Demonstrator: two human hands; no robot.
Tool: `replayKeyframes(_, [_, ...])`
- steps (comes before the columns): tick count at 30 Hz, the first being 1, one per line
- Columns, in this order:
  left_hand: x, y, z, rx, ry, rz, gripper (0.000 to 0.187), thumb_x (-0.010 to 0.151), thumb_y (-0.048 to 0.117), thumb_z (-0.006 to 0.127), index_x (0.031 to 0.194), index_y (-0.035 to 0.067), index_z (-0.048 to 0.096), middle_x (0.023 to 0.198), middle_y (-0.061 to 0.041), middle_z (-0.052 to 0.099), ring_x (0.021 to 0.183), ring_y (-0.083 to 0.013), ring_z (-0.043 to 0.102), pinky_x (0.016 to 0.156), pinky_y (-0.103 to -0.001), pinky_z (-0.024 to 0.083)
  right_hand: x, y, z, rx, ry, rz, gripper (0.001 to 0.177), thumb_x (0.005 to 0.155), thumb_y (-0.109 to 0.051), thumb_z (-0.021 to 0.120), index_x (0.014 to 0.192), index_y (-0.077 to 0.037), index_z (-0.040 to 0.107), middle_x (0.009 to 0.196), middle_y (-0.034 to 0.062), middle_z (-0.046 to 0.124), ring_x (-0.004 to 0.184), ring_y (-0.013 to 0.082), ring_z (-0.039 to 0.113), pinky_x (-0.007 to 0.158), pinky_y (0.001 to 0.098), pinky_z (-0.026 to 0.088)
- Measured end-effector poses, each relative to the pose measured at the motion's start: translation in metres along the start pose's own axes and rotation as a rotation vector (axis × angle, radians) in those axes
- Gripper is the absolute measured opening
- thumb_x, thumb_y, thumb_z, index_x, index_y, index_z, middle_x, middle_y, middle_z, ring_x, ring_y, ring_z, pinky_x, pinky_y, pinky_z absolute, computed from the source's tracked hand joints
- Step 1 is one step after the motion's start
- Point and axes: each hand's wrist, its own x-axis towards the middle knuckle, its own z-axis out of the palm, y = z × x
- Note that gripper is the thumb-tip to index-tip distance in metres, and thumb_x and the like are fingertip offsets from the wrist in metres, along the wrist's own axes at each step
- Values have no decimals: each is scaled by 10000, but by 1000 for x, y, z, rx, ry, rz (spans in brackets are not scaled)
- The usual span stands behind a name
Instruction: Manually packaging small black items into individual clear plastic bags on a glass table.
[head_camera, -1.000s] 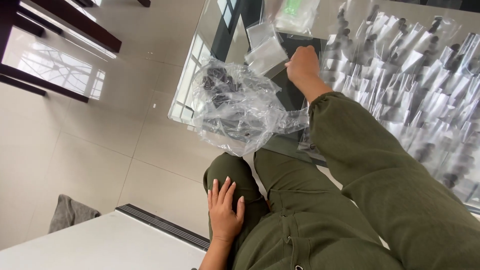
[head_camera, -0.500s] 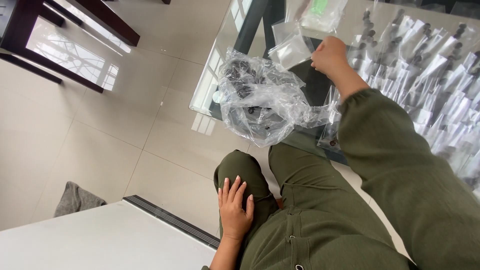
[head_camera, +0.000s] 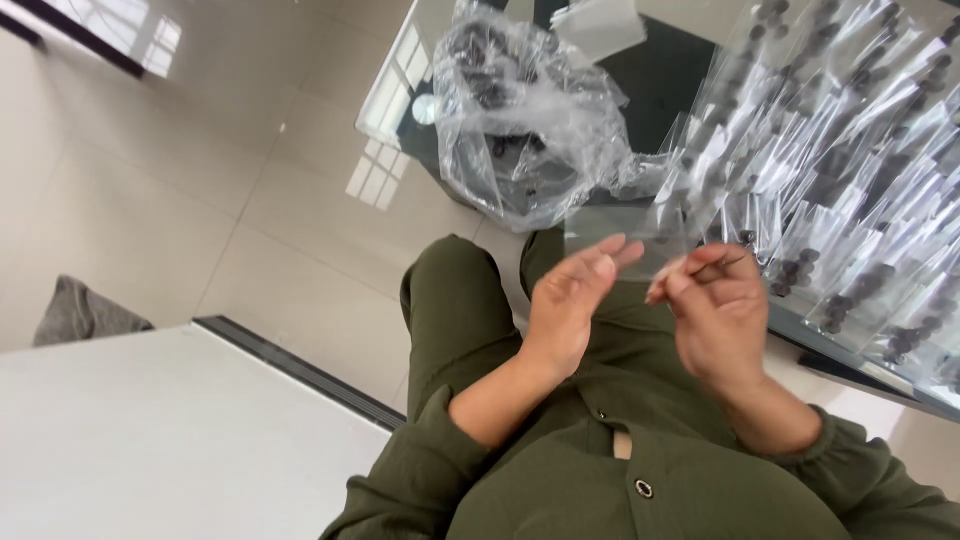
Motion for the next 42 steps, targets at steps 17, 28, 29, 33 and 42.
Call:
replayKeyframes(17, [-29, 60, -37, 897, 82, 248, 70, 913, 209, 814, 900, 140, 807, 761, -13, 795, 1079, -243, 770, 1216, -461, 333, 2, -65, 80, -871, -573, -803, 224, 896, -130, 784, 1087, -19, 745, 1201, 198, 674, 1100, 399, 599, 985, 494, 488])
replayKeyframes(28, [-41, 61, -60, 1481, -242, 409, 141, 797, 169, 857, 874, 87, 772, 788, -102, 777, 976, -286, 776, 1145, -578, 369, 4, -51, 80, -1370, -938, -622, 266, 870, -436, 745, 965, -193, 690, 1135, 35, 653, 1192, 337, 597, 1005, 529, 412])
replayKeyframes(29, [-43, 65, -56, 1470, -263, 361, 205, 818, 178, 832, 971, 65, 756, 849, -111, 778, 1003, -305, 764, 1135, -604, 371, 5, -47, 76, -1307, -934, -618, 198, 889, -395, 734, 907, -201, 698, 1090, 18, 638, 1160, 333, 603, 981, 510, 421])
replayKeyframes(33, [-52, 79, -43, 1308, -333, 138, 597, 898, 115, 714, 1445, -10, 511, 936, -145, 764, 1027, -383, 725, 1125, -640, 372, 6, -40, 69, -1162, -738, -718, 142, 917, -283, 763, 821, -179, 748, 866, 7, 560, 867, 299, 561, 805, 436, 424])
replayKeyframes(42, [-50, 63, -71, 1485, -331, 340, 490, 962, 6, 631, 1440, -29, 532, 892, -146, 775, 833, -322, 763, 889, -436, 570, -14, -32, 66, -1116, -742, -669, 86, 948, -211, 710, 990, -170, 772, 814, -33, 723, 864, 220, 679, 805, 362, 455])
